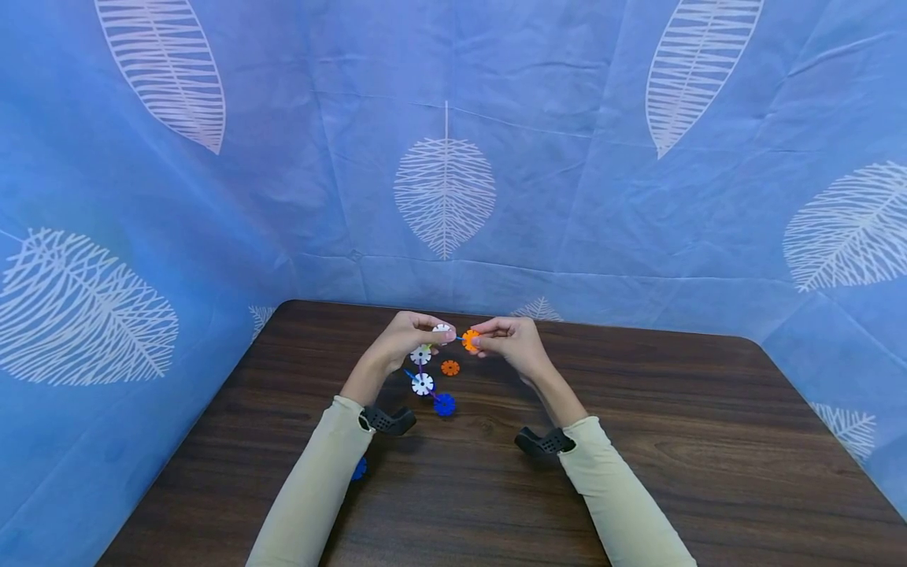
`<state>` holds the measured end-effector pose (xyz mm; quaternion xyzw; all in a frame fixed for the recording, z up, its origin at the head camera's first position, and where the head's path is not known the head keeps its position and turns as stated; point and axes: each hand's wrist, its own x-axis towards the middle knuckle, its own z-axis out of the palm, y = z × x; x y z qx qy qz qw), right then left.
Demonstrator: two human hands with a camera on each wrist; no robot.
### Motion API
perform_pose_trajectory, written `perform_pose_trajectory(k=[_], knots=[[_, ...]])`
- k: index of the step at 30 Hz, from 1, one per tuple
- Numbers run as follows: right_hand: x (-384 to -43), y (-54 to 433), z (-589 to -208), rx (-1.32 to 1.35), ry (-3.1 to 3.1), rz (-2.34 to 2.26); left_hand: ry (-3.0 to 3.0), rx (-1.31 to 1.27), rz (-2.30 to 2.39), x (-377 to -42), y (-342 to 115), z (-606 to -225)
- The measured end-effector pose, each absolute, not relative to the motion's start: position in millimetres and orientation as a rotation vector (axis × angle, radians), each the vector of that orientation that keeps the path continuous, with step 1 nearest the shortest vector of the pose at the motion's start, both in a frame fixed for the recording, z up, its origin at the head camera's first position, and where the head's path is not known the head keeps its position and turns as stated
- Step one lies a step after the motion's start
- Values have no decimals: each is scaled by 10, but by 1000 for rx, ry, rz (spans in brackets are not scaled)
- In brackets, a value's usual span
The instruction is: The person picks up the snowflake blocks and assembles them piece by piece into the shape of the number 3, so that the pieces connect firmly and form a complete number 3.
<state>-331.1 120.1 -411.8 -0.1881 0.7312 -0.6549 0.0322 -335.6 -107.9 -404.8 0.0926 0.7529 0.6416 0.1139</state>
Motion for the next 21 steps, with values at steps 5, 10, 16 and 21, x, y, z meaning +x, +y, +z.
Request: perform_pose_trajectory(k=[5,10,16,21], knots=[[-3304,1208,-4101,-584,2255,-2019,2199,260,1885,-3346,-1059,-4033],[-3302,1208,-4096,-569,2238,-2036,2201,259,1890,-3339,-1056,-4029],[-3303,1193,-4115,-561,2224,-2075,2195,250,1901,-3335,-1052,-4027],[-3294,1169,-4120,-560,2249,-2077,2200,222,1898,-3340,-1035,-4024]])
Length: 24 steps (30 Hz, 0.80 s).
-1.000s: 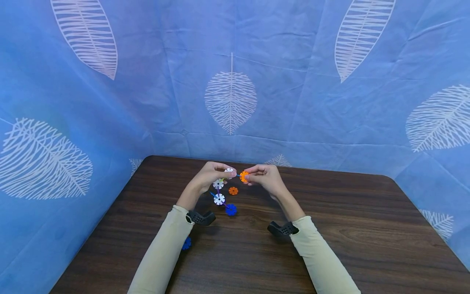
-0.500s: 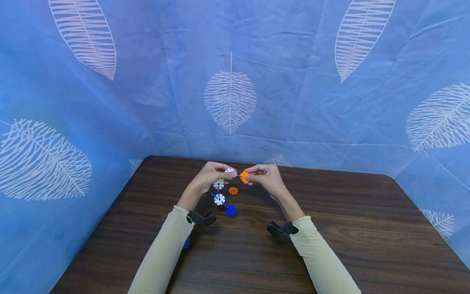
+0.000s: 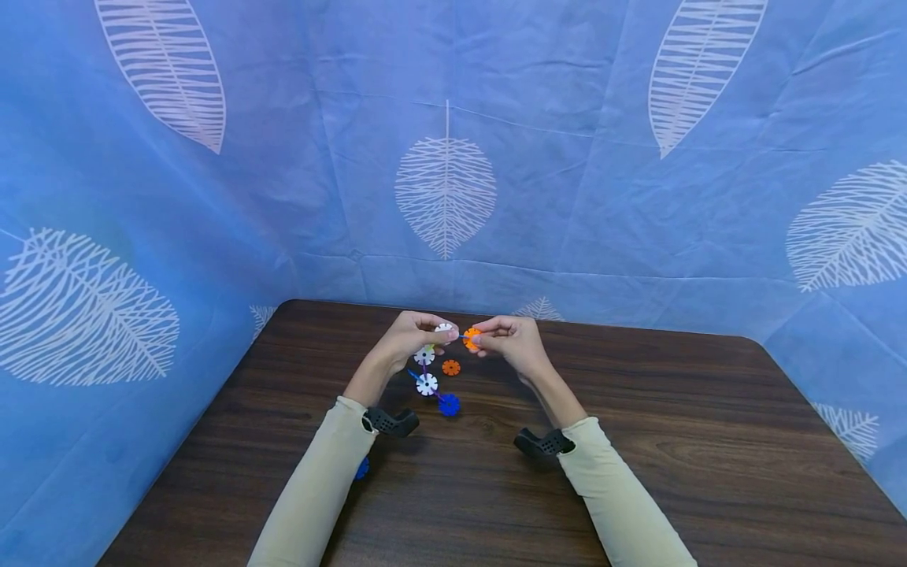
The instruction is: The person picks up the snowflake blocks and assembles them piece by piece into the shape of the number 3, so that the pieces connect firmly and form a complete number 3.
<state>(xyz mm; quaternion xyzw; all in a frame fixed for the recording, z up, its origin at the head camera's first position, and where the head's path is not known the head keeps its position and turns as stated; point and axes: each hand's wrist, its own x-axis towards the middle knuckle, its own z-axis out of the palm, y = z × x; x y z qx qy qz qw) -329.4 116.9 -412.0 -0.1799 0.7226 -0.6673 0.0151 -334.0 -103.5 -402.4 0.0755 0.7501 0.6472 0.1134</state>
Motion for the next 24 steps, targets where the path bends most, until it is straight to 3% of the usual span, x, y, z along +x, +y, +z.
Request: perform_pose_trajectory(k=[11,24], knots=[[-3267,1141,-4100,-438,2203,-2144,2121,274,1928,-3346,-1010,-4043],[-3257,1099,-4119,-477,2193,-2072,2059,428,1813,-3345,-1074,-4041]])
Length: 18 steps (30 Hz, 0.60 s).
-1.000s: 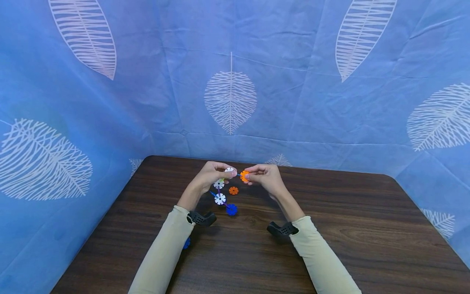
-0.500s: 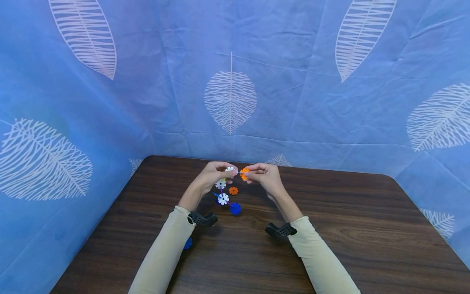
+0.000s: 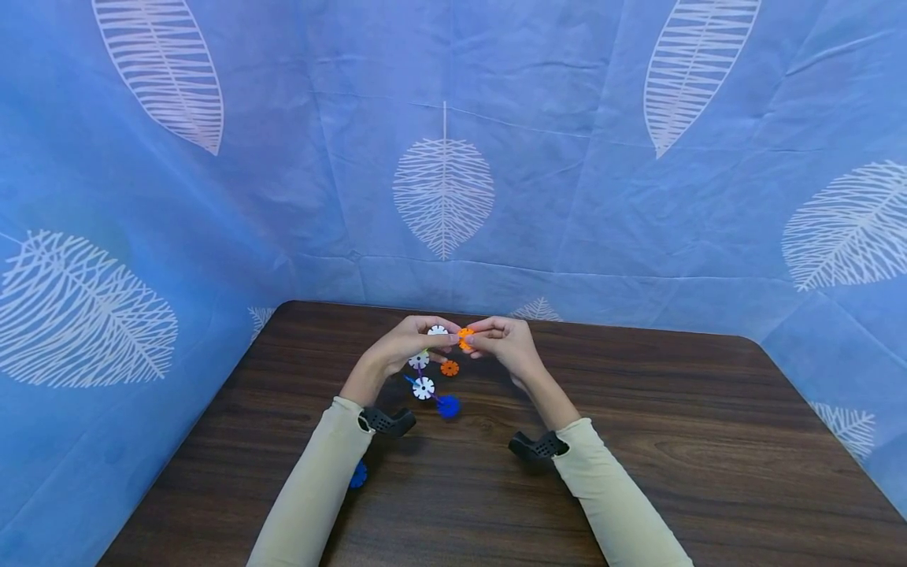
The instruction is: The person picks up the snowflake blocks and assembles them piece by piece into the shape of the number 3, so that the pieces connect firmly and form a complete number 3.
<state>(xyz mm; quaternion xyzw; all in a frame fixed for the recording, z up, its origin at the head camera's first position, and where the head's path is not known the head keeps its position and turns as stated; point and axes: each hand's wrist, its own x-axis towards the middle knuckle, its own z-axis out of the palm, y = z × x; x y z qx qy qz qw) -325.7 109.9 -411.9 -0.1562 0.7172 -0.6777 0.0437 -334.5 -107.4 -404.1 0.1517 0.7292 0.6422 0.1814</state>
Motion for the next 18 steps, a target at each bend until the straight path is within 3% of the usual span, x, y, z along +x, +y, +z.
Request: perform_pose_trajectory(k=[18], knots=[[-3322,1204,-4105,-558,2340,-1761,2131,366,1831,-3380,-1197,-4019]])
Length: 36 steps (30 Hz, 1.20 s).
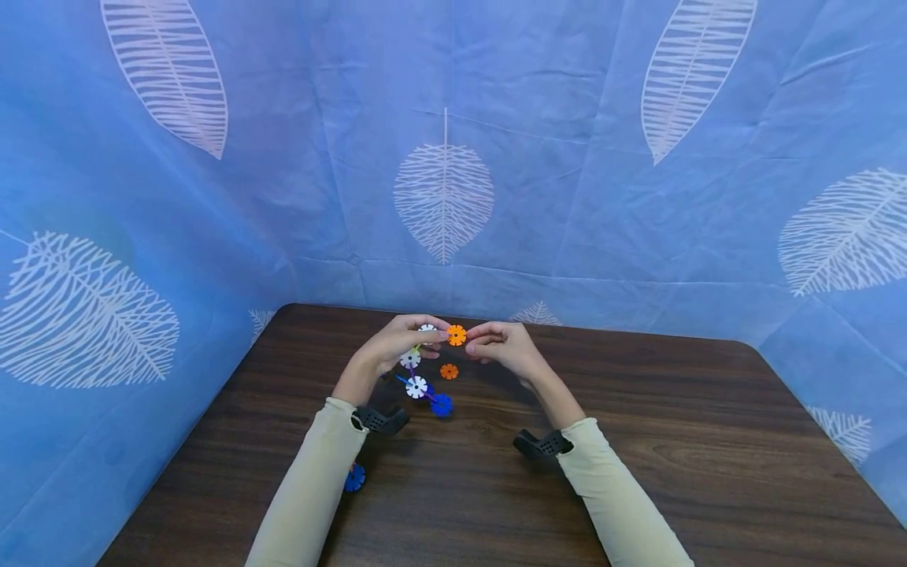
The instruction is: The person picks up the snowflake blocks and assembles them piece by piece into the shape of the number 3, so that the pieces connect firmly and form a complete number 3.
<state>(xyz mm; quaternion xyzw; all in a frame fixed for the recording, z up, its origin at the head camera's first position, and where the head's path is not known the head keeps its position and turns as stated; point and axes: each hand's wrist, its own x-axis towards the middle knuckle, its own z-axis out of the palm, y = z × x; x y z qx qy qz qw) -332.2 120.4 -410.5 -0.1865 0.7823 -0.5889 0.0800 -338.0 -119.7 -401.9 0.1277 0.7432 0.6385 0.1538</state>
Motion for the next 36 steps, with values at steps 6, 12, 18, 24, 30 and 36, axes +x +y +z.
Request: perform_pose_trajectory(k=[6,12,18,24,30,36], knots=[[-3397,1198,-4214,-602,2392,-1556,2144,354,1836,-3395,-1220,-4019],[-3460,1152,-4293,-725,2420,-1353,2129,333,1851,-3404,-1242,-4033],[-3528,1107,-4358,-797,2472,-1184,2126,319,1860,-3402,-1243,-4016],[-3592,1072,-4410,-838,2495,-1111,2126,312,1858,-3392,-1241,-3992],[-3616,1031,-4405,-877,2511,-1063,2119,305,1861,-3396,-1241,-3987],[-3635,1000,-4434,-889,2539,-1021,2113,288,1861,-3383,-1244,-3986]])
